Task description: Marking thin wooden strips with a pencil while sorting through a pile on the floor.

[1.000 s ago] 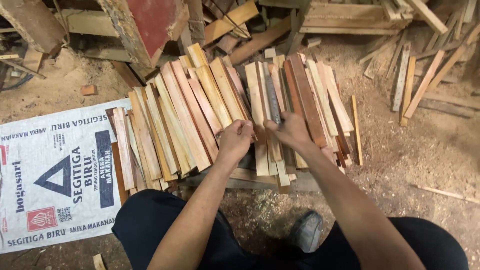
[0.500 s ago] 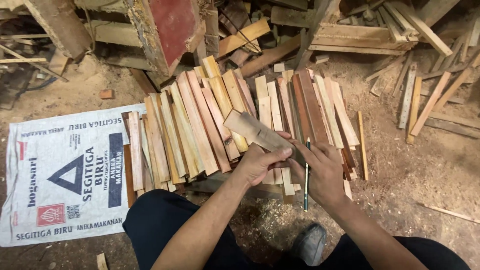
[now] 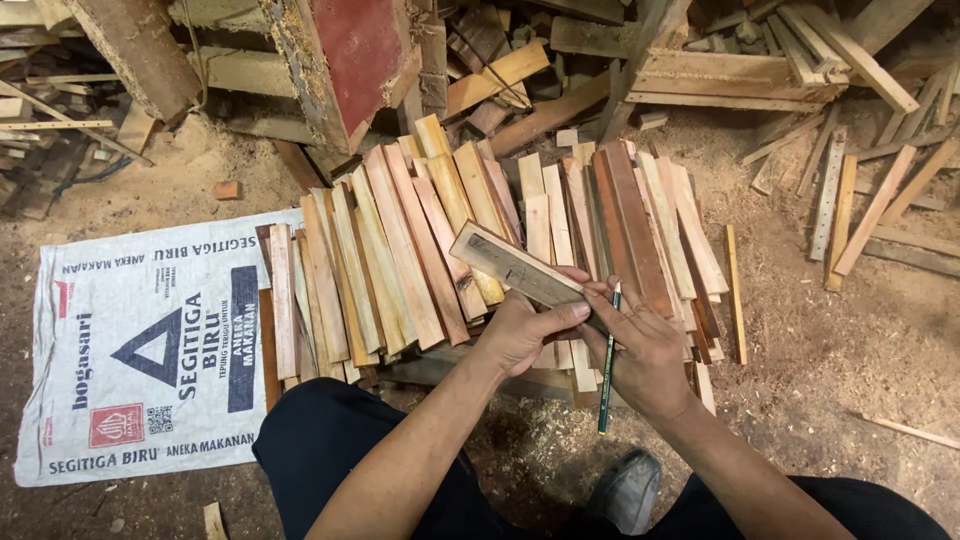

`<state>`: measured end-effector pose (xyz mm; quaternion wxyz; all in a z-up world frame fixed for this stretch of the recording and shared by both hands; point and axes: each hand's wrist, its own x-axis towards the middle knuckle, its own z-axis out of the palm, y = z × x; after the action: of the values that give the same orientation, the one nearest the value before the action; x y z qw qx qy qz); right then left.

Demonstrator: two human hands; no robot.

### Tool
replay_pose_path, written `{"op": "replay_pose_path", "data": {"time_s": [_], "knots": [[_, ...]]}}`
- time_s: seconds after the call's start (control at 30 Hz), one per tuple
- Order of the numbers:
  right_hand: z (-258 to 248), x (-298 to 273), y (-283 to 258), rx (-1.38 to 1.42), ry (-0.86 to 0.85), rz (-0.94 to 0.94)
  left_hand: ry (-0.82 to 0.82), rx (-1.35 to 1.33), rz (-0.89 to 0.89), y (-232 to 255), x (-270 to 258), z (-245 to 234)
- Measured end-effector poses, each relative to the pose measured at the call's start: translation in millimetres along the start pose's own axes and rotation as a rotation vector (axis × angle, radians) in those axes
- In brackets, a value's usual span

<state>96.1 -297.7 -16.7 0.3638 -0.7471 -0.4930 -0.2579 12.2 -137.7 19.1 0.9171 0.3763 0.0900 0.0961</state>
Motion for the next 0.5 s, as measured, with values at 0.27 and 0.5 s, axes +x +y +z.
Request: {"op": "replay_pose_path", "data": {"time_s": [0.27, 0.5], "knots": [[-13.2, 24.5, -17.6, 0.271, -0.051, 0.165, 0.056, -0.006, 0.035, -18.0, 9.9, -21.0], [-35.5, 87.3, -62.2, 0.580, 0.037, 0.524, -0.072, 0.258, 0.057, -13.3, -0.8, 2.8]]}}
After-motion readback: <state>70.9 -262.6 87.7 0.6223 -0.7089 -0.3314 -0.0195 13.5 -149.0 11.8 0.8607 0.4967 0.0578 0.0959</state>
